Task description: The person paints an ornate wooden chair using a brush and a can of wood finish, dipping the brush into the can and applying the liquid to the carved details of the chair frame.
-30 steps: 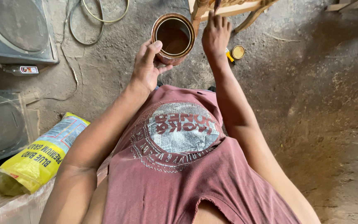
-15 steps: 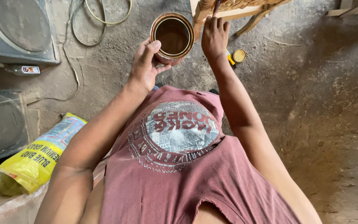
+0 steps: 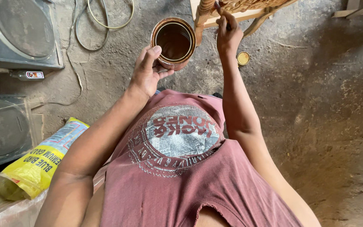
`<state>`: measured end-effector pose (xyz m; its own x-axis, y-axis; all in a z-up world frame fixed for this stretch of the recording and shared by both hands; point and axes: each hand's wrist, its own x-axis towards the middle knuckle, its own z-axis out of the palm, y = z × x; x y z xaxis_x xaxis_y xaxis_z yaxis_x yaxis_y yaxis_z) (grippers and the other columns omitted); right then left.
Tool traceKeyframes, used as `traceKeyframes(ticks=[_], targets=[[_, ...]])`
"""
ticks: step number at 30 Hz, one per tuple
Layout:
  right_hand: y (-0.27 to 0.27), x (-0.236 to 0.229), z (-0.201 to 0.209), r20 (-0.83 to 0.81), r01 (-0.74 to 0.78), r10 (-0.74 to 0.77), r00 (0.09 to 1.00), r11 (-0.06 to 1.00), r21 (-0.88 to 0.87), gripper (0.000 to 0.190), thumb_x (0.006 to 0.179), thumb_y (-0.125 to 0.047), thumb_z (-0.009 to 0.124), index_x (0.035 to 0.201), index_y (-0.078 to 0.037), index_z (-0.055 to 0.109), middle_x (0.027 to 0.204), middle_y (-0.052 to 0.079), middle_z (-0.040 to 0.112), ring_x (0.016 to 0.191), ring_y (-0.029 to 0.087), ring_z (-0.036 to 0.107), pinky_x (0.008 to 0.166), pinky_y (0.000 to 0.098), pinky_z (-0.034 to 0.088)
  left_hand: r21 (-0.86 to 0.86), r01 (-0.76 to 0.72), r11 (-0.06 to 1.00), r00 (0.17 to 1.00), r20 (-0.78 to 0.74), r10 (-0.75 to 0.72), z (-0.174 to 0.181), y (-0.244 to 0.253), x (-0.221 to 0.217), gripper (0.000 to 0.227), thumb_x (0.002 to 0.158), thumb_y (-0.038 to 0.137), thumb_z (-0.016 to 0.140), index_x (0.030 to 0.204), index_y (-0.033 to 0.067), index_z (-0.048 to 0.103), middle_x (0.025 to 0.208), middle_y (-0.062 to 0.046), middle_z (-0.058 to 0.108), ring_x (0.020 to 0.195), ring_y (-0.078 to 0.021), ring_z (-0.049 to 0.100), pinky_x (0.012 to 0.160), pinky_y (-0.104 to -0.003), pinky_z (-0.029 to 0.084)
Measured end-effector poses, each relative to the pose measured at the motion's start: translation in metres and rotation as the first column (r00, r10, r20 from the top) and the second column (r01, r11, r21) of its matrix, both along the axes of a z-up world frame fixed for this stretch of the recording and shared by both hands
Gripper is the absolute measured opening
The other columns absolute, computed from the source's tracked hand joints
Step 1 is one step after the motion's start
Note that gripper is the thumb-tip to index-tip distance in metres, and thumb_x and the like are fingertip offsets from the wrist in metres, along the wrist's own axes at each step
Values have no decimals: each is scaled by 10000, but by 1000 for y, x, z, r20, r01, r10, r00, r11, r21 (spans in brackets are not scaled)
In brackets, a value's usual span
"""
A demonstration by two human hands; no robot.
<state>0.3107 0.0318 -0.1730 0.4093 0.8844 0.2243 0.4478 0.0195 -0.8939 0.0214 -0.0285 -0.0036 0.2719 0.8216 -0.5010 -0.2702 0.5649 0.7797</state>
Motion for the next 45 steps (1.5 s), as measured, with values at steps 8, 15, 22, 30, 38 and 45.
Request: traceKeyframes(ticks=[8,15,22,30,38,45], targets=[[12,9,-28,-108,122,-141,984,979,-165,269,1042,-245,637,1047,-7,762,761,94,803,573,92,741,507,261,574,-15,-2,1000,999,-36,2,5,-5,12,819,774,525,740,1394,69,459,1223,-153,582,1071,-263,629,926,-485,607],[-4,4,-35,105,98,-93,990,994,-50,207,1011,-205,650,1068,-57,783,708,99,763,532,128,669,466,316,475,-10,-11,1000,1000,-28,10,2,-8,19,811,783,513,737,1411,77,468,1223,-146,583,1063,-263,621,937,-494,596],[-20,16,6,203,53,-88,975,984,172,112,963,-121,752,1039,-41,773,848,122,751,722,115,670,656,290,537,-38,-33,999,999,-21,32,-5,-9,27,751,772,476,755,1371,111,485,1211,-120,609,1041,-268,642,890,-476,594],[-143,39,187,-176,134,-129,976,991,14,108,983,-68,796,1052,9,765,880,2,699,784,37,573,696,196,460,-12,19,1000,997,72,-18,10,-15,41,757,753,440,773,1346,69,483,1218,-188,633,996,-324,706,876,-513,605],[-181,-19,301,135,-114,101,986,989,95,73,985,-47,768,1049,-38,734,955,66,737,848,123,661,773,267,523,-4,85,996,995,-58,-85,8,-15,62,1040,715,471,820,1515,48,307,1352,-253,567,1100,-393,719,1037,-587,484],[-139,-42,265,687,-257,186,703,966,2,113,868,-157,819,962,-107,783,910,44,740,896,241,665,880,404,439,34,137,990,990,-47,-135,13,-11,66,1015,688,449,824,1497,58,351,1381,-244,565,1095,-373,633,988,-608,497]])
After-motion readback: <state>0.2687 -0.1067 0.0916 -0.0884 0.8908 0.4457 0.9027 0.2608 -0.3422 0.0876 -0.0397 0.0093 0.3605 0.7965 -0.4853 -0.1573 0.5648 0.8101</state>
